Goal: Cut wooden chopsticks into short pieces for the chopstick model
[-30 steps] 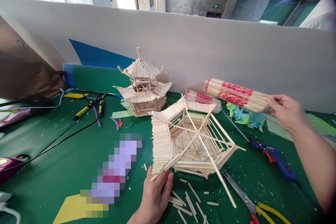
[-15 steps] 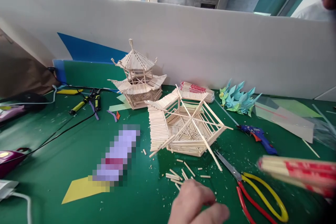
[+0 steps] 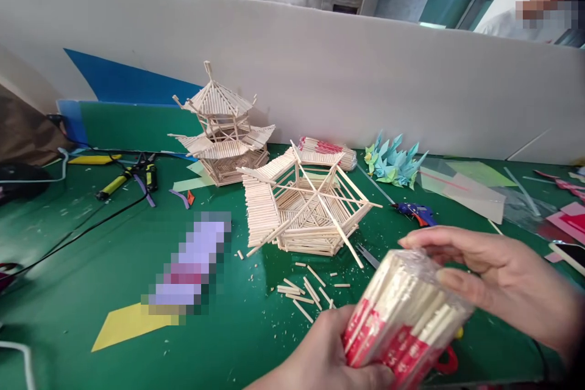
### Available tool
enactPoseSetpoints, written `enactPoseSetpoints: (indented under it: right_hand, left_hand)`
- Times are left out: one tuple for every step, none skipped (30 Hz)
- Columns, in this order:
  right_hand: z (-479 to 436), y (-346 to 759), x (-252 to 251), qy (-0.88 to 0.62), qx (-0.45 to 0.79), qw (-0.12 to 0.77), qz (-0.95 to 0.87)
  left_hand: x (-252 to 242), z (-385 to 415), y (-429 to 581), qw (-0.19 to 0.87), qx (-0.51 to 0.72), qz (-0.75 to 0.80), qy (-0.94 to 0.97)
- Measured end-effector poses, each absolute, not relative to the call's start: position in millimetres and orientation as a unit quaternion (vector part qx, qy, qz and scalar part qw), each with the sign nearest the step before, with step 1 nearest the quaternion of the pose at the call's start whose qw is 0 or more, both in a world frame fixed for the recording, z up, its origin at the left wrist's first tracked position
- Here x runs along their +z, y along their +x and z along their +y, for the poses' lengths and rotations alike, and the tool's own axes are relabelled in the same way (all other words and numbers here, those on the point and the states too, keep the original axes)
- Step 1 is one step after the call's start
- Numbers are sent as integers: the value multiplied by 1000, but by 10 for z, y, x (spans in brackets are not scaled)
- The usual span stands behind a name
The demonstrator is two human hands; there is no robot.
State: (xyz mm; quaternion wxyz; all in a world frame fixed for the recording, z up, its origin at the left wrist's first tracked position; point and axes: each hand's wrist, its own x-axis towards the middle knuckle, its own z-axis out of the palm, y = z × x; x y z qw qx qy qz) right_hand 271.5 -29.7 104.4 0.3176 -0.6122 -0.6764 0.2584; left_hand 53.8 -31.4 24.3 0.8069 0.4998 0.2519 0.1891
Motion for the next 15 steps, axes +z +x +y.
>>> enactPoseSetpoints:
  right_hand:
    - [-263, 2672, 1045, -597, 274, 280, -700]
    - [-248, 2633, 1031, -583, 282, 253, -719]
    - [-247, 2595, 1004, -574, 281, 245, -729]
    - [-256, 2558, 968, -573, 270, 257, -730]
    - [-269, 2526, 926, -571, 267, 270, -728]
    - [-282, 2501, 882, -569, 266, 286, -723]
    - [-291, 2488, 839, -575, 268, 303, -711]
    - [-295, 2489, 798, -585, 273, 325, -692]
    - [-296, 2505, 763, -600, 267, 361, -662]
    - [-293, 2532, 735, -615, 250, 410, -625]
    - [-288, 2566, 716, -628, 226, 458, -587]
    - [-284, 2599, 709, -636, 204, 491, -559]
    - [-280, 2624, 713, -640, 193, 504, -547]
    - [-277, 2635, 729, -638, 200, 491, -558]
    - [-275, 2629, 755, -633, 224, 457, -584]
  left_hand:
    - [251, -307, 487, 819, 186, 244, 485]
    - [256, -298, 449, 828, 182, 238, 474]
    - [258, -288, 423, 833, 178, 236, 467]
    - [256, -278, 408, 836, 177, 236, 463]
    - [251, -269, 401, 838, 177, 235, 459]
    - [243, -261, 397, 839, 179, 235, 456]
    - [232, -255, 393, 840, 180, 234, 454]
    - [219, -251, 388, 841, 179, 236, 454]
    - [205, -249, 380, 840, 174, 238, 456]
    - [191, -249, 370, 838, 167, 240, 461]
    - [177, -249, 358, 835, 161, 243, 467]
    - [164, -250, 348, 832, 158, 245, 472]
    - [153, -251, 340, 829, 157, 247, 476]
    - [144, -251, 336, 825, 158, 250, 481]
    - [138, -251, 335, 822, 159, 253, 485]
